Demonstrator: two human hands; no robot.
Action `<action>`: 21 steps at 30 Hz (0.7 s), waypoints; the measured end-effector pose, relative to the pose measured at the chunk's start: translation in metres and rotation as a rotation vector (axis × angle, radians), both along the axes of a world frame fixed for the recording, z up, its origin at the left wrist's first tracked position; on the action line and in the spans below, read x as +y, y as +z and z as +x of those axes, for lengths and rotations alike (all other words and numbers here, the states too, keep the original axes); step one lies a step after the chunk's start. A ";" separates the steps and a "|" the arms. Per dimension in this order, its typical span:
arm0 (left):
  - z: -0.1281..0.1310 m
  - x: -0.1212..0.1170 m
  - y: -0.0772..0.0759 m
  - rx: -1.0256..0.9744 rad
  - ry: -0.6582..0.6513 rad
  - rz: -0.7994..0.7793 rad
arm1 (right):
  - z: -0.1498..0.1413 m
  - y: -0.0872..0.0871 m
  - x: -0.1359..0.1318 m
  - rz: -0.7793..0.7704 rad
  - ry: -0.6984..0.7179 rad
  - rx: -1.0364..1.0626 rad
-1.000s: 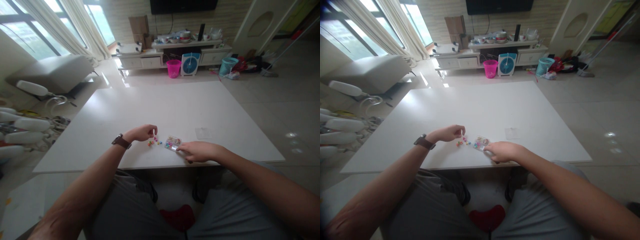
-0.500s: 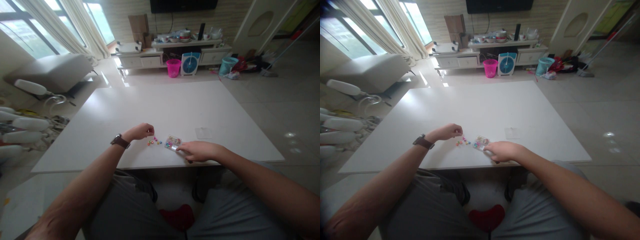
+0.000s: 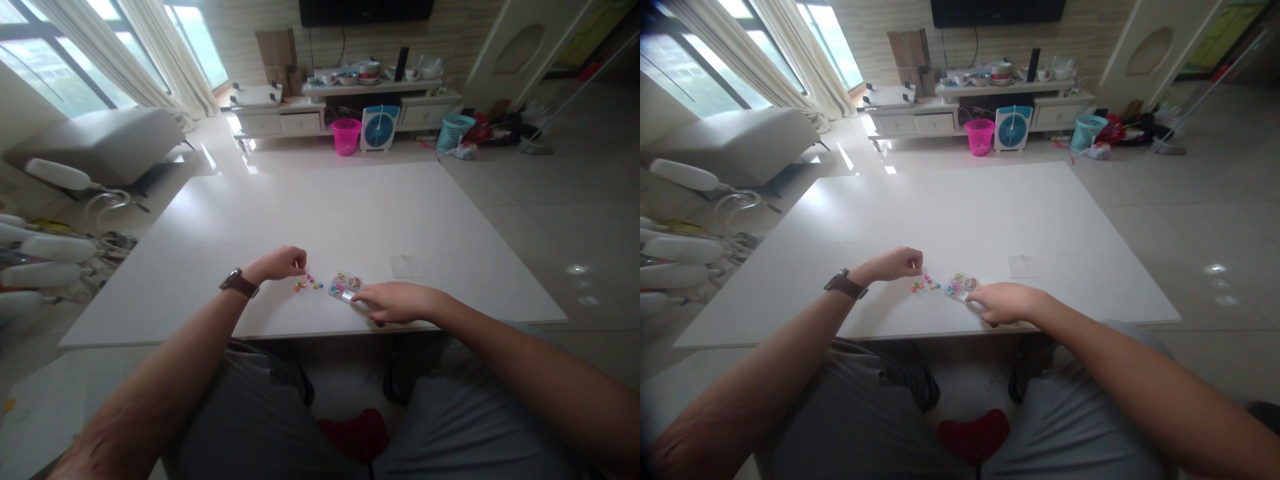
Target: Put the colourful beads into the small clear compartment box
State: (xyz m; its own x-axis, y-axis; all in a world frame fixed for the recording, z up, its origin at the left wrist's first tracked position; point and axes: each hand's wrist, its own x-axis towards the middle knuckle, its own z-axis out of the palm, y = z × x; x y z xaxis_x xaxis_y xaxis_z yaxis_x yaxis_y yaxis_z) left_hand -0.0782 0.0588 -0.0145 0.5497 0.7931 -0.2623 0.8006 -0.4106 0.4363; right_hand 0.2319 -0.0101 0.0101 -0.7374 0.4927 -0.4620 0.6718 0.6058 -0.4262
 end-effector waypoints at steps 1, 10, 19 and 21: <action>0.000 0.000 0.000 -0.002 0.001 0.003 | 0.000 0.000 0.000 -0.009 0.009 0.006; 0.001 0.003 0.000 0.004 0.011 -0.070 | 0.000 0.001 0.000 -0.030 0.007 0.006; 0.001 0.001 0.001 -0.045 0.001 -0.096 | 0.002 -0.003 0.001 -0.024 0.013 0.012; 0.001 0.000 0.001 -0.044 0.005 -0.094 | 0.001 -0.003 0.001 -0.025 0.010 0.012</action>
State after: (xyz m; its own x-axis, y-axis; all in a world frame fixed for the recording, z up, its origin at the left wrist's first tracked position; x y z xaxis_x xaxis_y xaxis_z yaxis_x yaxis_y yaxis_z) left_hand -0.0768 0.0592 -0.0135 0.5587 0.7686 -0.3115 0.7815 -0.3622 0.5080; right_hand 0.2334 -0.0090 0.0070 -0.7478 0.4737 -0.4652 0.6605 0.6017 -0.4491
